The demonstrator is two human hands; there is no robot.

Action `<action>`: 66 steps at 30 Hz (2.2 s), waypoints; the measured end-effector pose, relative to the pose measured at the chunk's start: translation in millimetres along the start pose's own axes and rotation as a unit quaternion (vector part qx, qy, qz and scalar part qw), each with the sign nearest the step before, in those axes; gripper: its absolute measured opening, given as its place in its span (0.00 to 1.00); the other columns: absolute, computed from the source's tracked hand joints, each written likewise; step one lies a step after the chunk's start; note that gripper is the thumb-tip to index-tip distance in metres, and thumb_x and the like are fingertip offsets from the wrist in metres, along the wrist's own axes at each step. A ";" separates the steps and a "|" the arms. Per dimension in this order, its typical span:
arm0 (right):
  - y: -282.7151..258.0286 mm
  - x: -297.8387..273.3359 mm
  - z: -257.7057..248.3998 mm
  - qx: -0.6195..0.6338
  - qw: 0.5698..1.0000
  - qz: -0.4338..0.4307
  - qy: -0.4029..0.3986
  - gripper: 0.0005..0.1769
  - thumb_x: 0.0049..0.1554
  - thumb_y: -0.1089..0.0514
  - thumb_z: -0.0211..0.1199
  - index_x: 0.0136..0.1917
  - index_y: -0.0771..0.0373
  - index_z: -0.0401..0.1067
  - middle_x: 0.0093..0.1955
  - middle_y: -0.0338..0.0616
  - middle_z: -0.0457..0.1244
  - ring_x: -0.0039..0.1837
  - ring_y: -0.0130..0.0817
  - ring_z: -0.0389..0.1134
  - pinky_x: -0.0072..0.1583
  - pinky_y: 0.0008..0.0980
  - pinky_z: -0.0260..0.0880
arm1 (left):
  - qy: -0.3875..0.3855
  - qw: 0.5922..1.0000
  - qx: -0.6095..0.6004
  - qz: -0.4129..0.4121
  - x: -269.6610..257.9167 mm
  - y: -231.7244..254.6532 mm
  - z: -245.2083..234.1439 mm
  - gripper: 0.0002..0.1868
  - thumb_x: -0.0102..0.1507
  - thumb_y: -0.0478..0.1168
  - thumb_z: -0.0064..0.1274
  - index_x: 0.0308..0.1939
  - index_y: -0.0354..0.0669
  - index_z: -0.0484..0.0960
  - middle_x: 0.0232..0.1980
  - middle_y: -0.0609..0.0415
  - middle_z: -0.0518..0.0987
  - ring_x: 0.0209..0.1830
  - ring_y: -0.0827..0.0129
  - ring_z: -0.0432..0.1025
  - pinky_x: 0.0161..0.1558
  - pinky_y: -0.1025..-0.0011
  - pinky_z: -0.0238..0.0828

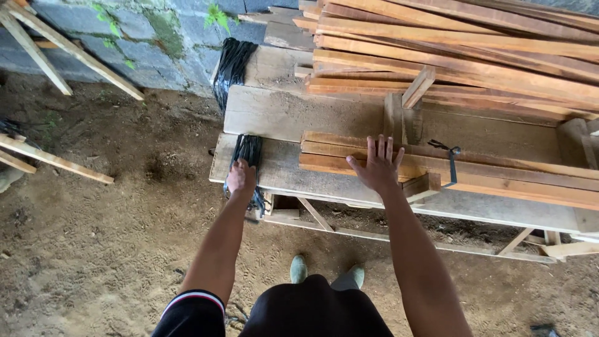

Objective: Bundling thin wood strips together using rubber ties.

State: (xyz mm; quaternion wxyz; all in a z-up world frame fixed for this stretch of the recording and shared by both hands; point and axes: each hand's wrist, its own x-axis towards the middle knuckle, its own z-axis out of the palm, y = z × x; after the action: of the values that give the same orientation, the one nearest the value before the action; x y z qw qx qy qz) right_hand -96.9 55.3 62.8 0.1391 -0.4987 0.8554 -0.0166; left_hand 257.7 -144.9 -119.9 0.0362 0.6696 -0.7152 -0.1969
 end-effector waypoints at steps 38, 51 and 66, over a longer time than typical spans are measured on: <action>40.1 -1.7 11.6 0.176 0.972 -0.158 0.015 0.56 0.53 0.24 0.63 0.83 0.54 0.50 0.86 0.64 0.36 0.86 0.66 0.29 0.79 0.70 0.23 | 0.149 0.718 -0.603 0.315 -196.4 213.2 -194.5 0.05 0.76 0.36 0.38 0.44 0.41 0.65 0.38 0.57 0.70 0.30 0.76 0.64 0.38 0.78 0.63; 81.2 -103.5 -89.8 0.547 0.764 -0.316 -0.130 0.24 0.65 0.43 0.61 0.67 0.59 0.73 0.48 0.48 0.68 0.48 0.39 0.65 0.54 0.41 0.64 | 0.097 0.670 -0.630 0.380 -293.0 347.3 -135.8 0.05 0.73 0.31 0.45 0.52 0.37 0.67 0.45 0.50 0.76 0.43 0.71 0.74 0.49 0.70 0.71; 301.1 -154.0 -135.8 0.440 0.857 -0.245 0.107 0.11 0.67 0.58 0.61 0.43 0.62 0.78 0.27 0.39 0.62 0.29 0.25 0.55 0.35 0.28 0.55 | -0.031 0.637 -0.761 0.120 -349.1 431.4 -87.7 0.08 0.74 0.37 0.45 0.55 0.40 0.77 0.43 0.57 0.81 0.35 0.79 0.74 0.39 0.82 0.78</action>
State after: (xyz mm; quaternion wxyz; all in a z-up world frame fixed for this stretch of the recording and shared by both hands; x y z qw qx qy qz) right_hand -315.5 323.6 177.1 0.2429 -0.5742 0.6181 -0.4787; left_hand -86.6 185.1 177.2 0.5339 0.3070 -0.3869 -0.6863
